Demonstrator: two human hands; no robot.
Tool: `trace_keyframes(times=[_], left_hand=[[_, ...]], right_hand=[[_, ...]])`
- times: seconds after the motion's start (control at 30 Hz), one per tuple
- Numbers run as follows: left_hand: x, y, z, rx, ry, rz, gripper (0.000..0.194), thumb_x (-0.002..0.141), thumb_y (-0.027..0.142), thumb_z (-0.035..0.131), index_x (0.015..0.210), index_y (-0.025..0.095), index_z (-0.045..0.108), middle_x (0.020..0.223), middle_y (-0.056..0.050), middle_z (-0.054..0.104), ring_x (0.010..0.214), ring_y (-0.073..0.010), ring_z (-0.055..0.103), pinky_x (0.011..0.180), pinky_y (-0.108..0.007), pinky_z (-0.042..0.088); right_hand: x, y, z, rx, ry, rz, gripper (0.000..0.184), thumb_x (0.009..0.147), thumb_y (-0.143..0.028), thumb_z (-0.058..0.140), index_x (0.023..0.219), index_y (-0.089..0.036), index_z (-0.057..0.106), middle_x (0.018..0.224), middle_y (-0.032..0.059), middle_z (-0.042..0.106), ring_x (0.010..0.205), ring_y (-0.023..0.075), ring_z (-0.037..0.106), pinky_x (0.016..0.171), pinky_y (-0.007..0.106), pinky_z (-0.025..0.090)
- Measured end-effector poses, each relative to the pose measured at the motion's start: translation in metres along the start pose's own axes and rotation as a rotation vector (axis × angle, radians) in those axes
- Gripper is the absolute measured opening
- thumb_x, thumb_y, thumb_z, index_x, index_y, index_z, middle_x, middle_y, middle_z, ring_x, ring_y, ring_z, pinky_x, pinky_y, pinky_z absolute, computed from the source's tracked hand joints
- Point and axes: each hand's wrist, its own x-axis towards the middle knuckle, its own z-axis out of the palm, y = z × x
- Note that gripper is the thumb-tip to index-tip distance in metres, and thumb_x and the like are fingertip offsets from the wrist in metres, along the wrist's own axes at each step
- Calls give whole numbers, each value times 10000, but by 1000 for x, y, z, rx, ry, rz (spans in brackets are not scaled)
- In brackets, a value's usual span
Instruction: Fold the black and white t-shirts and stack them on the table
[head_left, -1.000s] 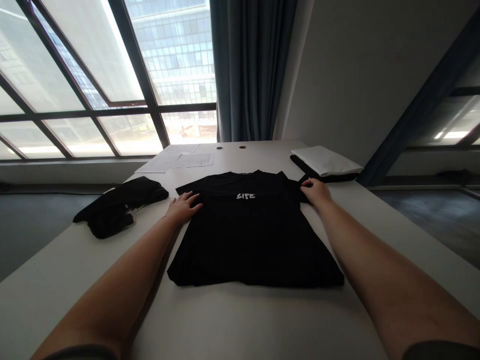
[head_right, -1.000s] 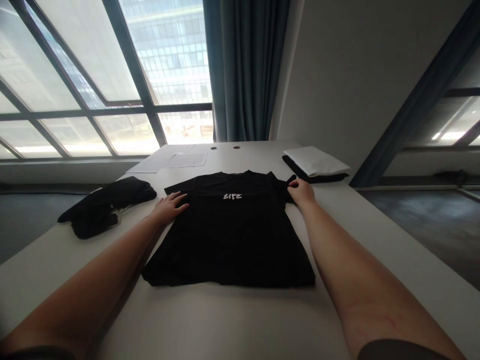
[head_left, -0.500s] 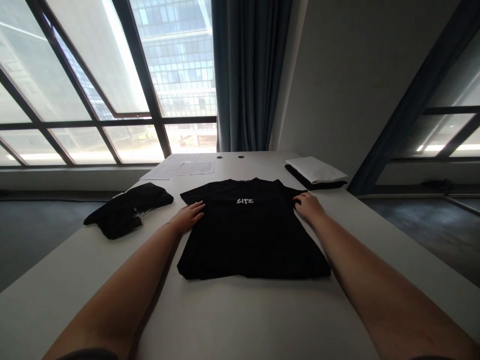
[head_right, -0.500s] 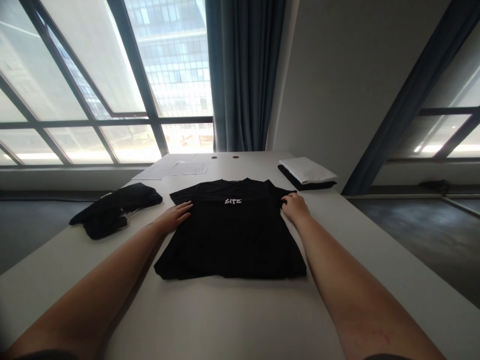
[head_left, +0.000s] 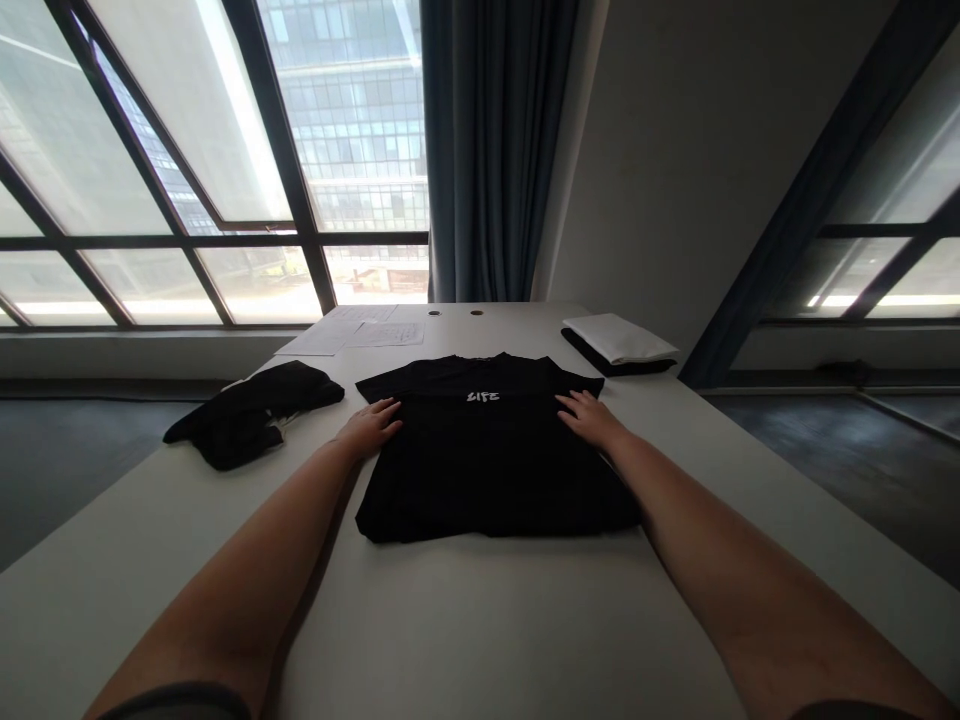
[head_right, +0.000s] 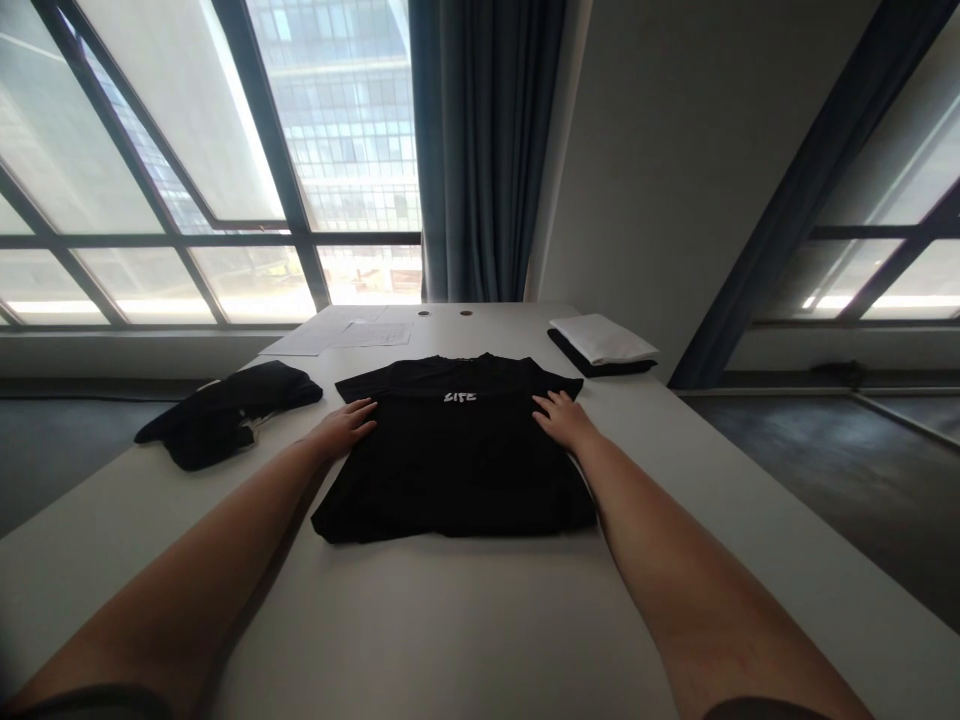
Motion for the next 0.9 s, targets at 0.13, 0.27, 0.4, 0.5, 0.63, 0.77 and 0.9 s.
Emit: trace_keyframes(times=[0.13,0.27,0.4,0.5,0.63,0.77,0.9], left_hand=[[-31,17,-10,8,71,-91,556,1037,499,400,1481,247,621,1588,-98,527,1452,-323,499,1213,-490,392],[-85,36,-23,7,72,-108,529,1014,556,438,1415,283,649,1277,-108,717,1229,-336,645,1067,-495,474],[-134,53,-39,-236,-45,-102,668,1019,643,406,1598,312,447,990,-59,769,872,-276,729,835,-399,537],[-151,58,-50,-425,-125,-5,693,993,657,487,1608,340,448,1106,-77,769,850,-257,728,767,-363,557],[-156,57,-61,-561,-137,177,722,952,546,642,1619,360,439,1425,-96,663,1096,-268,700,911,-374,580],[-157,58,-65,-527,-236,304,832,873,416,770,1624,420,412,1552,-56,572,1289,-300,627,1041,-400,548],[-155,64,-63,-476,-165,315,720,898,371,729,1578,394,494,1497,-67,608,1253,-286,650,1049,-387,545]], right_hand=[[-30,-13,-21,-13,156,38,441,1011,-359,533,1389,-191,687,1423,163,647,1356,336,562,1138,443,445],[-81,-27,-45,-32,-5,150,429,1030,-480,469,1273,-229,718,1107,145,771,1078,352,703,919,444,533],[-129,-31,-66,149,-241,91,568,993,-563,497,1453,-252,619,1254,144,754,1110,356,720,912,453,550],[-153,-29,-81,370,-313,-53,670,940,-613,576,1547,-329,546,1504,100,627,1296,366,643,1020,488,539],[-167,-30,-102,515,-336,-60,722,878,-624,650,1548,-370,556,1597,76,537,1376,402,576,1090,555,507],[-173,-34,-123,527,-522,-106,764,822,-526,753,1548,-381,562,1563,77,572,1357,415,584,1096,562,504],[-176,-38,-124,426,-582,-171,665,772,-334,734,1431,-388,660,1463,58,638,1271,371,632,1058,502,524]])
